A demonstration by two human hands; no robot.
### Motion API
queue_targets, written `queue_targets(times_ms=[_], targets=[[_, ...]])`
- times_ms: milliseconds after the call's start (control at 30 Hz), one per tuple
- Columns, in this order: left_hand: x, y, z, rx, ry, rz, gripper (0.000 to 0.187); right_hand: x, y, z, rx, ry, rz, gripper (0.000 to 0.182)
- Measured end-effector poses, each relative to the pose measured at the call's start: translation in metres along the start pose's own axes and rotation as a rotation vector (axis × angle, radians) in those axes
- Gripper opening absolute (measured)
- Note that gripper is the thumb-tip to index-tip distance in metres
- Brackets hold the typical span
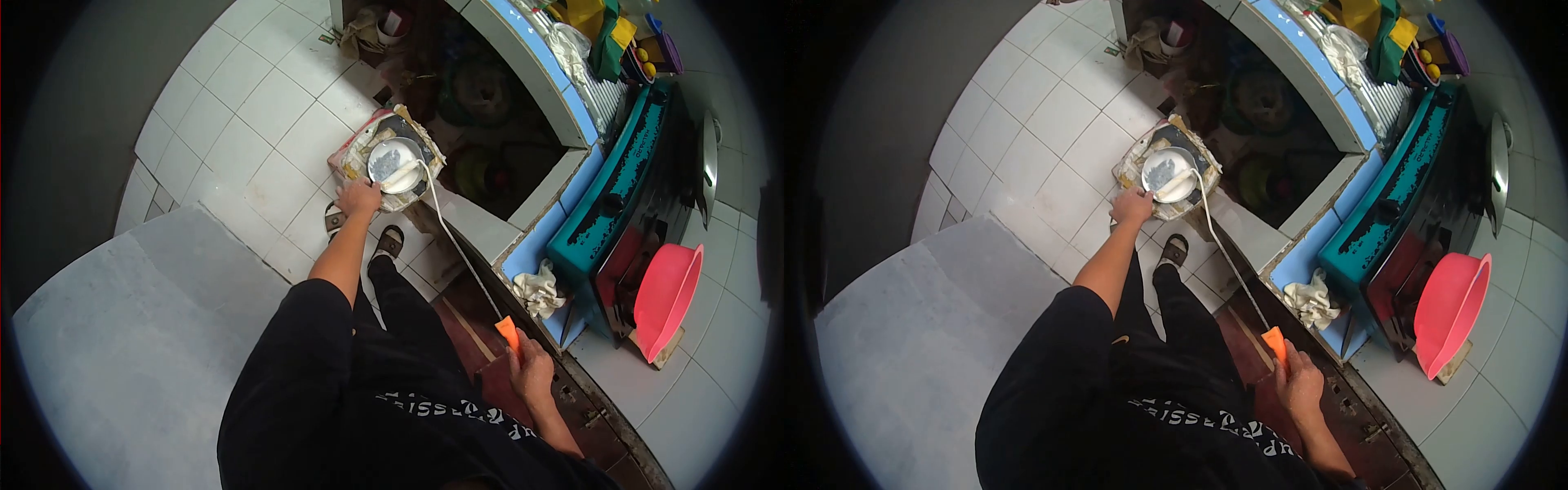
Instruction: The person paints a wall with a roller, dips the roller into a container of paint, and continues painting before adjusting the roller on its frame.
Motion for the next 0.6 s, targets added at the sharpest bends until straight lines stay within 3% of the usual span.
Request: queue_targets(times_ms=[67,200,367,500,567,600], targets=[[0.001,-0.004,0.001,-0.003,-0.018,-0.008,0.035,0.002,0.0,0.001,0.007,0.0,-0.003,0.043],[0.032,-0.018,0.014,-0.15,-0.195,0.174,0.029,0.006,0.003,0.005,0.028,0.0,0.014,0.044],[0.068,-0.049,0.038,-0.629,-0.246,0.383,0.028,0.002,-0.003,0.007,0.019,0.024,0.018,0.045],[0.079,-0.041,0.035,-0.501,-0.193,0.404,0.032,0.004,-0.006,0.006,0.025,0.028,0.02,0.045],[0.063,-0.028,0.024,-0.241,-0.22,0.173,0.036,0.007,-0.008,0.003,0.015,0.021,-0.001,0.045],[0.054,-0.025,0.02,-0.238,-0.222,0.174,0.036,0.009,-0.009,0.002,0.003,0.019,-0.019,0.046]])
Point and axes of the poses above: each hand's wrist, its own y-axis away from the middle knuckle, its own x-axis out of the back of the hand, z = x × y, the point moved 6 cm from there along -y, towards the middle knuckle, and after that the axes turned 13 degrees about -x, right-handed, at the moved point
